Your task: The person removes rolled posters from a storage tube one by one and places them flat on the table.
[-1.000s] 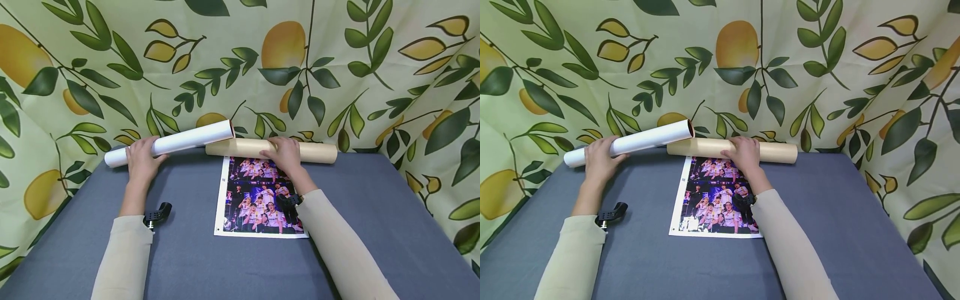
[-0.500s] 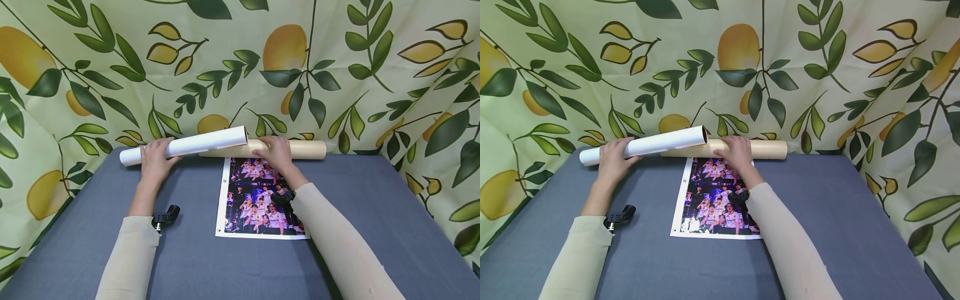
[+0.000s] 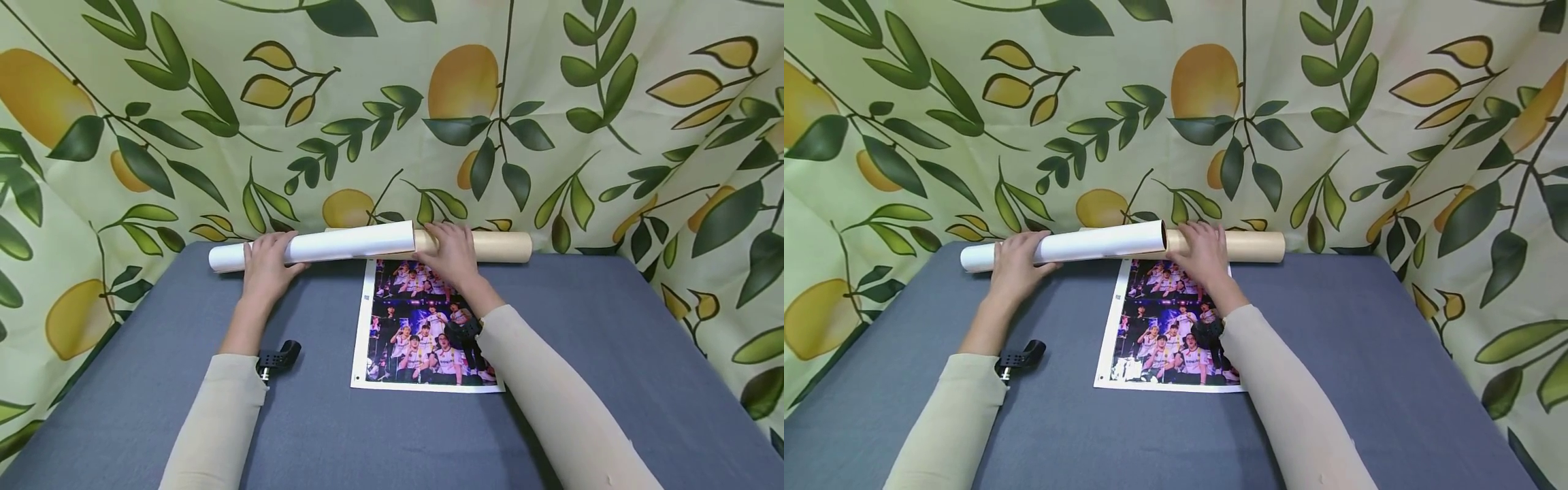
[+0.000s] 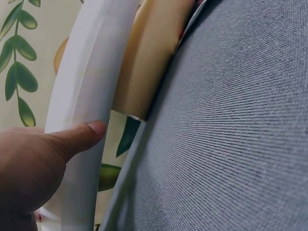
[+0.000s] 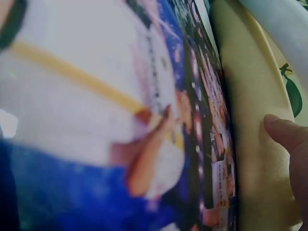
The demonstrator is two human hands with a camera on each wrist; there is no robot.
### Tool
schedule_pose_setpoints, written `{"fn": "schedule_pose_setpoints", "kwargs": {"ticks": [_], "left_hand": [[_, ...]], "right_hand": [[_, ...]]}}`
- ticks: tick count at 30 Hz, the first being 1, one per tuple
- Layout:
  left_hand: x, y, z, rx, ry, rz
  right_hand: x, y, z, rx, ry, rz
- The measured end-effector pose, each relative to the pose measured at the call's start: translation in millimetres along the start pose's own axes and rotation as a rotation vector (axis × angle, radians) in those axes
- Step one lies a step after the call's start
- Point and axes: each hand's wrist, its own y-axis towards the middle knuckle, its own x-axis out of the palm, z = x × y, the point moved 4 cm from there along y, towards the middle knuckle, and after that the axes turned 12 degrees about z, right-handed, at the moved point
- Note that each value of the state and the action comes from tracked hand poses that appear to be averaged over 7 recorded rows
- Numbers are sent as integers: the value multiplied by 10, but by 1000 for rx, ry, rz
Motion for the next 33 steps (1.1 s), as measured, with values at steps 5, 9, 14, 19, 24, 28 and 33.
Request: {"fn": "schedule_pose_setpoints", "kwargs": {"ticks": [5,9,14,19,24,28,33], "left_hand": [[9,-11,26,13,-4,8],[24,-9,60,30,-2,25],[17,-8,144,41,-3,30],[-18,-29,379,68,-18,28],[-64,-78,705,89,-10,38],[-69,-121,978,89,-22,34],[-19,-124,1337,139,-67,22]], "right_hand": [[-52,-40,20,-17,11,32],[-186,-112,31,-3,99,91],[-424,-260,34,108,296,177],[-638,-440,54,323,500,161],[-726,-556,8,535,678,-36],[-766,-573,-144,599,789,-144],[-852,-552,-329,589,883,-107]]}}
